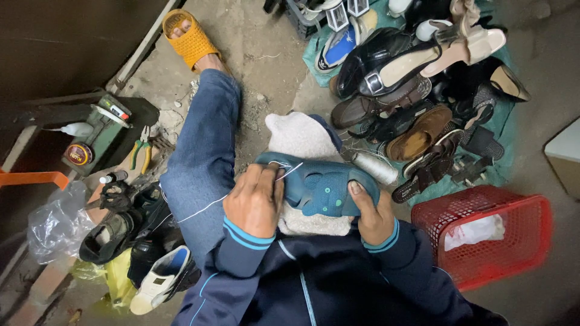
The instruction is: Hand-sewing the sole of a blue slipper using a needle and thread while sitting on the floor.
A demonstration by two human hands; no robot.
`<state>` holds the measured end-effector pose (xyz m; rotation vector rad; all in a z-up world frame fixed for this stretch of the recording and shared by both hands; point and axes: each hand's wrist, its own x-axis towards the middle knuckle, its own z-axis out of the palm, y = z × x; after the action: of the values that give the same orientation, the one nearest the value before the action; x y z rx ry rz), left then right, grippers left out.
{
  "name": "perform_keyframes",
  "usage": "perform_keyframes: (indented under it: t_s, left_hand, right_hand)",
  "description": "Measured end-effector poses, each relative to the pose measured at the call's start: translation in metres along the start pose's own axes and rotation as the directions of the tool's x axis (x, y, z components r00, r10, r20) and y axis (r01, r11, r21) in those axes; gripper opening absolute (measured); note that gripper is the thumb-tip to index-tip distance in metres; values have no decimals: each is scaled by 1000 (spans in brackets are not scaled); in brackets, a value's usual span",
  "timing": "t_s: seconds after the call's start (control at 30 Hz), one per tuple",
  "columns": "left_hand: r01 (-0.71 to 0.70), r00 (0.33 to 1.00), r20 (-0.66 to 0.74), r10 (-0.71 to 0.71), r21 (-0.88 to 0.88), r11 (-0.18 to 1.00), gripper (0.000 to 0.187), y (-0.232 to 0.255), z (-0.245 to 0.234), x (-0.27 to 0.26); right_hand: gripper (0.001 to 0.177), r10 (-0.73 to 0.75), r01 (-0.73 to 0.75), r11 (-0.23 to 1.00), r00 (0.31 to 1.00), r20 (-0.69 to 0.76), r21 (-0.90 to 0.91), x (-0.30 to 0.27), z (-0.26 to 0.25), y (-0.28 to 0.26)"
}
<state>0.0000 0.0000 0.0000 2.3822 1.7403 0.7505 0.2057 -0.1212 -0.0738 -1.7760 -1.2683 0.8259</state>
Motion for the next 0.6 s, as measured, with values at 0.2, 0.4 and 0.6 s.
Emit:
perform_keyframes:
  t_s: [0.2,0.4,0.6]
  left_hand:
    - [365,926,271,-262,-474,801,3,5,-10,-4]
    - [563,822,569,4,-815,136,12,-28,-56,-13]
    - [526,850,521,-78,-846,83,21,-90,-125,-57]
  right_hand:
    - [27,222,-230,921,973,63,314,21,-6,-40]
    - [25,-36,36,999,999,24,3,20,-4,-39]
    - [40,318,-337,882,941,114,329,30,-7,-59]
